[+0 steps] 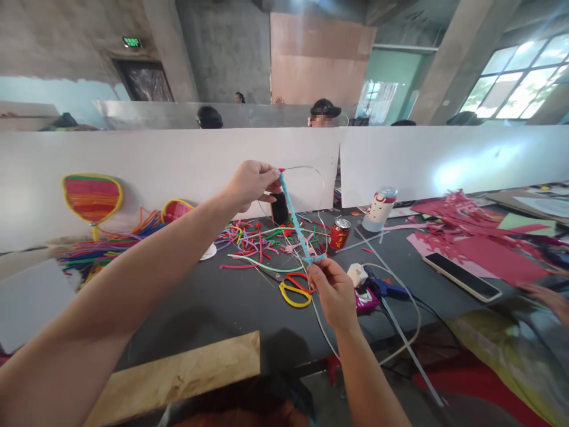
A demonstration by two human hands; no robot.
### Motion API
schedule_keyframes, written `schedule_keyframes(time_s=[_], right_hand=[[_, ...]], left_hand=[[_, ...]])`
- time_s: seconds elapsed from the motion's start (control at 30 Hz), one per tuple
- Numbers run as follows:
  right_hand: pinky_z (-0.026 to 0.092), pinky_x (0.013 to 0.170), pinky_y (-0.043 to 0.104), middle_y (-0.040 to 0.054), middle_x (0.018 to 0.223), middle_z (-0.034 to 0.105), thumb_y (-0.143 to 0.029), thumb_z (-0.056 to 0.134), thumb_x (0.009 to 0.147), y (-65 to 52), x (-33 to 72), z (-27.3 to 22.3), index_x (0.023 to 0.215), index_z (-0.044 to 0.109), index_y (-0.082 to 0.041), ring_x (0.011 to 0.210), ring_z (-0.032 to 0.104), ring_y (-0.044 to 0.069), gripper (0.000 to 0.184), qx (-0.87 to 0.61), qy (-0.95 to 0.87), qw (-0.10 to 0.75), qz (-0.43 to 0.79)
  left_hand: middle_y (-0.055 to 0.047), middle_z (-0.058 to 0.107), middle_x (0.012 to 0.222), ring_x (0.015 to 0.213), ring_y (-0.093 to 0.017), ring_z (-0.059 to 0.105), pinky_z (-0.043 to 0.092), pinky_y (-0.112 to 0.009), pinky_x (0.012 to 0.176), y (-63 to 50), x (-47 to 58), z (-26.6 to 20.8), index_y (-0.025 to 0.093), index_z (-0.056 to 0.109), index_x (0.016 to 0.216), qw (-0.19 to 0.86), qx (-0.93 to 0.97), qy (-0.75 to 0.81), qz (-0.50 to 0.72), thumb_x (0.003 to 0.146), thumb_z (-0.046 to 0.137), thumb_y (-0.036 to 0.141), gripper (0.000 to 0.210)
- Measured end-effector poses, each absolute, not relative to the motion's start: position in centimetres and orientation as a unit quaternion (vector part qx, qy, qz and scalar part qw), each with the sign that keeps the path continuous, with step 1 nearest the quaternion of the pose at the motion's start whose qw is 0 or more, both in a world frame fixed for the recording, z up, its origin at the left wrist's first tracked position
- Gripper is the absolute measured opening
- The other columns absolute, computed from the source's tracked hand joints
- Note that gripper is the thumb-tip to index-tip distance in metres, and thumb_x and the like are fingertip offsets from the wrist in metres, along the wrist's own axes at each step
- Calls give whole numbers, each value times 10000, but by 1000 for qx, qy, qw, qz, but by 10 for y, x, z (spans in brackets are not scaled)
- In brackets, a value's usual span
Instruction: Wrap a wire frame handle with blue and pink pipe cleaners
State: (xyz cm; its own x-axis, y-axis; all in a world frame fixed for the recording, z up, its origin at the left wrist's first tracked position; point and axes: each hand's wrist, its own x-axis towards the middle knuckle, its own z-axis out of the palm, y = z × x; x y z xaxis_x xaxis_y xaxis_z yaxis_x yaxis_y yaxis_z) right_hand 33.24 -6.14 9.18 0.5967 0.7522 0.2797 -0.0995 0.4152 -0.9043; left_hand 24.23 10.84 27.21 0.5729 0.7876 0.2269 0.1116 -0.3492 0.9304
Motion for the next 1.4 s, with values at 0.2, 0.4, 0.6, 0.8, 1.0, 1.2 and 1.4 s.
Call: schedule_keyframes(time_s=[0.2, 0.4, 0.6, 0.8, 1.0, 1.2, 1.4], right_hand=[[310, 452, 201, -42, 569, 516, -313, 755, 666, -66, 333, 99, 705, 611, -192, 494, 411, 64, 192, -446, -303, 791, 290], [330, 428, 205, -34, 547, 547, -309, 786, 600, -71, 327, 99, 650, 606, -188, 463, 442, 71, 223, -462, -267, 794, 292], [319, 413, 183, -49, 547, 517, -275, 765, 625, -78, 323, 102, 655, 592, -184, 448, 428, 52, 198, -438, -258, 824, 249], [348, 420, 197, -48, 534, 512, -284, 754, 626, -85, 330, 115, 650, 578, -181, 448, 439, 60, 204, -456, -239, 841, 164], [365, 438, 205, -38, 565, 539, -259, 757, 614, -95, 341, 120, 678, 585, -177, 473, 459, 68, 201, -458, -235, 849, 122], [367, 471, 224, -33, 559, 528, -245, 728, 663, -94, 339, 118, 637, 571, -174, 489, 458, 77, 174, -462, -290, 833, 91], [370, 507, 236, -25, 545, 531, -322, 696, 720, -79, 296, 90, 674, 600, -174, 519, 472, 99, 182, -527, -319, 753, 233]], left_hand=[[-51, 609, 702, 604, -76, 576, 481, -219, 578, 100, 249, 274, 120, 576, 714, 460, 768, 266, 357, 857, 497, 217, 190], [-77, 621, 703, 617, -117, 591, 479, -267, 554, 101, 259, 263, 121, 594, 692, 470, 774, 254, 340, 847, 499, 214, 205], [-61, 632, 737, 656, -99, 595, 457, -248, 606, 94, 259, 271, 127, 606, 762, 502, 781, 201, 311, 861, 509, 241, 180], [-36, 609, 744, 783, -118, 600, 429, -247, 677, 69, 268, 298, 128, 614, 822, 426, 833, 97, 340, 875, 513, 305, 210], [4, 510, 650, 775, -125, 576, 399, -231, 655, 44, 269, 315, 139, 570, 704, 313, 870, 48, 378, 882, 492, 263, 230], [11, 413, 586, 720, -114, 548, 356, -234, 649, 44, 248, 319, 109, 545, 650, 272, 881, 53, 383, 890, 429, 221, 290], [6, 459, 584, 658, -97, 511, 323, -225, 597, 91, 212, 274, 108, 580, 679, 281, 874, 179, 354, 846, 477, 237, 235]])
